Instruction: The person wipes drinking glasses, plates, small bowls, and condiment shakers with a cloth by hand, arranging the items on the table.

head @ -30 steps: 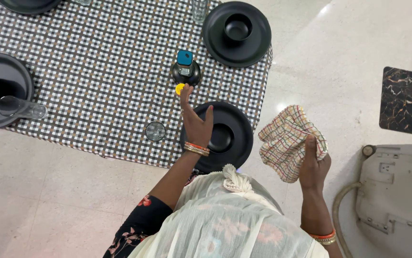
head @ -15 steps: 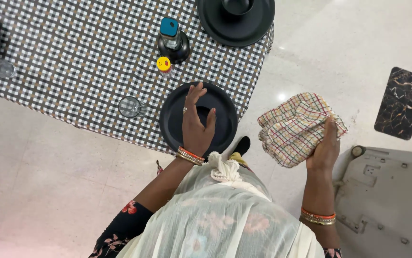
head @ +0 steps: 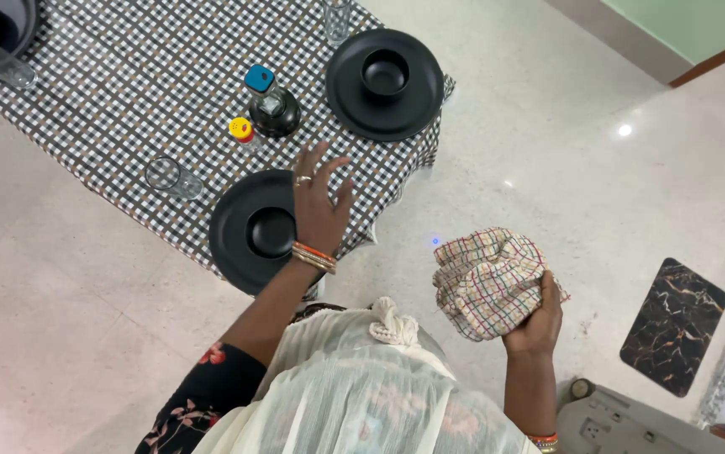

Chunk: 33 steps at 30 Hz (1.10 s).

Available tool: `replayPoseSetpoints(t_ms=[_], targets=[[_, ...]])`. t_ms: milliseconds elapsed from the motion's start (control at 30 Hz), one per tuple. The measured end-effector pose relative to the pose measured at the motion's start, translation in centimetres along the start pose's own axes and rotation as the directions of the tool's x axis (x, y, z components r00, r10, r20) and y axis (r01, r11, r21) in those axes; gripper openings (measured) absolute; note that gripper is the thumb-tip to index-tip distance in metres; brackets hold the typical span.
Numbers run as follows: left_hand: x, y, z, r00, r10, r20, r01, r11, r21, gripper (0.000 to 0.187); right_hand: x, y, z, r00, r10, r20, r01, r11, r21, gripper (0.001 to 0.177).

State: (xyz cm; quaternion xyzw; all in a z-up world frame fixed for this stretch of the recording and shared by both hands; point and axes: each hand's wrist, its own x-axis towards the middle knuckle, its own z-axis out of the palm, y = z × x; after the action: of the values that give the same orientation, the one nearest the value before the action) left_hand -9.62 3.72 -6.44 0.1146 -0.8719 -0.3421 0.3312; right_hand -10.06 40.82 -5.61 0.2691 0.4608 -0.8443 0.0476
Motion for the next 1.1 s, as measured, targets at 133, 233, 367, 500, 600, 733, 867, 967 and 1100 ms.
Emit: replayPoseSetpoints(t_ms=[133, 233, 367, 500, 600, 733, 867, 967, 1100], targets=[[4.7, -6.4, 0.0, 0.982, -0.149, -0.119, 0.168, 0.972, 0.165, 0.055, 0.5, -0.7, 1.7, 0.998, 0.042, 0.038, -0.041, 0.999, -0.027, 0.045], [7.4, -11.1, 0.3, 0.953, -0.279, -0.117, 0.299, 0.930, 0.212, 0.078, 0.6, -0.4, 4.0, 0.993, 0.096, 0.069, -0.090, 0.993, -0.081, 0.047], [9.6, -14.6, 1.0, 0.926, -0.370, -0.078, 0.376, 0.872, 0.313, 0.093, 1.0, -0.1, 6.4, 0.972, 0.165, 0.168, -0.140, 0.978, -0.152, 0.049], [12.5, -15.7, 1.4, 0.872, -0.488, -0.029, 0.456, 0.791, 0.407, 0.108, 1.9, -0.1, 8.8, 0.957, 0.192, 0.217, -0.153, 0.971, -0.183, 0.048], [14.7, -16.1, 1.7, 0.859, -0.512, -0.020, 0.460, 0.753, 0.470, 0.120, 3.1, 0.0, 11.3, 0.963, 0.195, 0.185, -0.152, 0.963, -0.223, 0.047], [15.9, -16.0, 1.5, 0.765, -0.641, 0.063, 0.516, 0.668, 0.536, 0.112, 4.1, 0.2, 14.3, 0.957, 0.219, 0.192, -0.168, 0.954, -0.248, 0.047], [15.5, -16.5, 1.7, 0.848, -0.531, 0.000, 0.465, 0.742, 0.482, 0.082, 4.7, 0.7, 16.5, 0.956, 0.237, 0.174, -0.184, 0.945, -0.271, 0.047], [15.3, -16.4, 1.3, 0.877, -0.479, -0.042, 0.451, 0.789, 0.418, 0.066, 5.0, 0.9, 17.8, 0.946, 0.257, 0.196, -0.189, 0.932, -0.308, 0.048], [14.9, -13.3, 0.2, 0.922, -0.382, -0.064, 0.384, 0.883, 0.271, 0.061, 5.6, 0.5, 19.5, 0.945, 0.259, 0.202, -0.177, 0.920, -0.350, 0.051]])
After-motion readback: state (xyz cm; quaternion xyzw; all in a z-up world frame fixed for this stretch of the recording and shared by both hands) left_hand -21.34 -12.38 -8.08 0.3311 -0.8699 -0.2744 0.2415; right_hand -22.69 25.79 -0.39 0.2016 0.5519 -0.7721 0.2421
